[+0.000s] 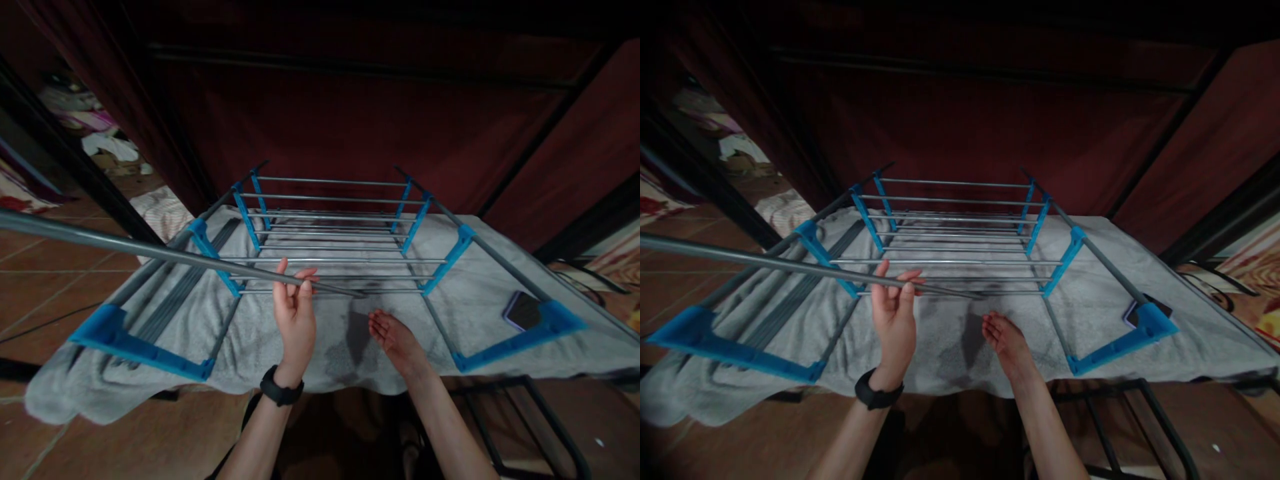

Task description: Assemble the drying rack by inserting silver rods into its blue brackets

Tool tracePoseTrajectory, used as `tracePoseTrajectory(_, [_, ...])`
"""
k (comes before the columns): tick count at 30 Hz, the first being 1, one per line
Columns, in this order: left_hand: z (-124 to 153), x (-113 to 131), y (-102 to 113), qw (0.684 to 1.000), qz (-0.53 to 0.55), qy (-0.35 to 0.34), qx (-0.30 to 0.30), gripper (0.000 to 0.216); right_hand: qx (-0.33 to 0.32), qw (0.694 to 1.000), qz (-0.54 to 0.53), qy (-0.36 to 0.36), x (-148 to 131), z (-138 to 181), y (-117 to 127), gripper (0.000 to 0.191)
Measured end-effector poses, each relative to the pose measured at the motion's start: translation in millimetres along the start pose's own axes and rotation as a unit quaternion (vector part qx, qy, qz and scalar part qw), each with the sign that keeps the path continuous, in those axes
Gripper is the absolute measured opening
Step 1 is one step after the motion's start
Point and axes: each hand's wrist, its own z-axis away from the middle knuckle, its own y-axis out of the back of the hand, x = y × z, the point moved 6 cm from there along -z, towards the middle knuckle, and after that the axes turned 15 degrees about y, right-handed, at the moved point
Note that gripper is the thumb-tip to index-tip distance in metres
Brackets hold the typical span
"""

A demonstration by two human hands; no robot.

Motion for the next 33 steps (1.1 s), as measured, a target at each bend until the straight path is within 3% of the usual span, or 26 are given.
tracePoseTrajectory(7, [6, 36, 9, 0.979, -0.111, -0.165, 0.039, 0.048, 0.004, 1.000, -0.005, 0.011, -5, -4, 3, 0.010])
tracePoseTrajectory(14, [13, 55, 13, 0.952, -0.178, -0.242, 0.061, 0.044, 0.017, 1.000, -0.010, 0.010, -9, -4, 5, 0.009])
tracePoseTrajectory(22, [14, 48, 0, 0.921, -0.274, -0.275, 0.026, 0.040, 0.015, 1.000, -0.005, 0.021, -13, -8, 12, 0.010])
tracePoseTrajectory(26, [28, 46, -20, 0.878, -0.342, -0.331, -0.058, 0.046, 0.035, 0.999, -0.012, 0.027, -14, -12, 14, 0.011])
tracePoseTrajectory(29, [34, 43, -26, 0.850, -0.374, -0.362, -0.077, 0.048, 0.048, 0.998, -0.015, 0.034, -16, -14, 15, 0.009])
tracePoseTrajectory(33, [24, 24, -22, 0.846, -0.409, -0.329, -0.096, 0.044, 0.038, 0.999, -0.015, 0.033, -17, -14, 16, 0.010])
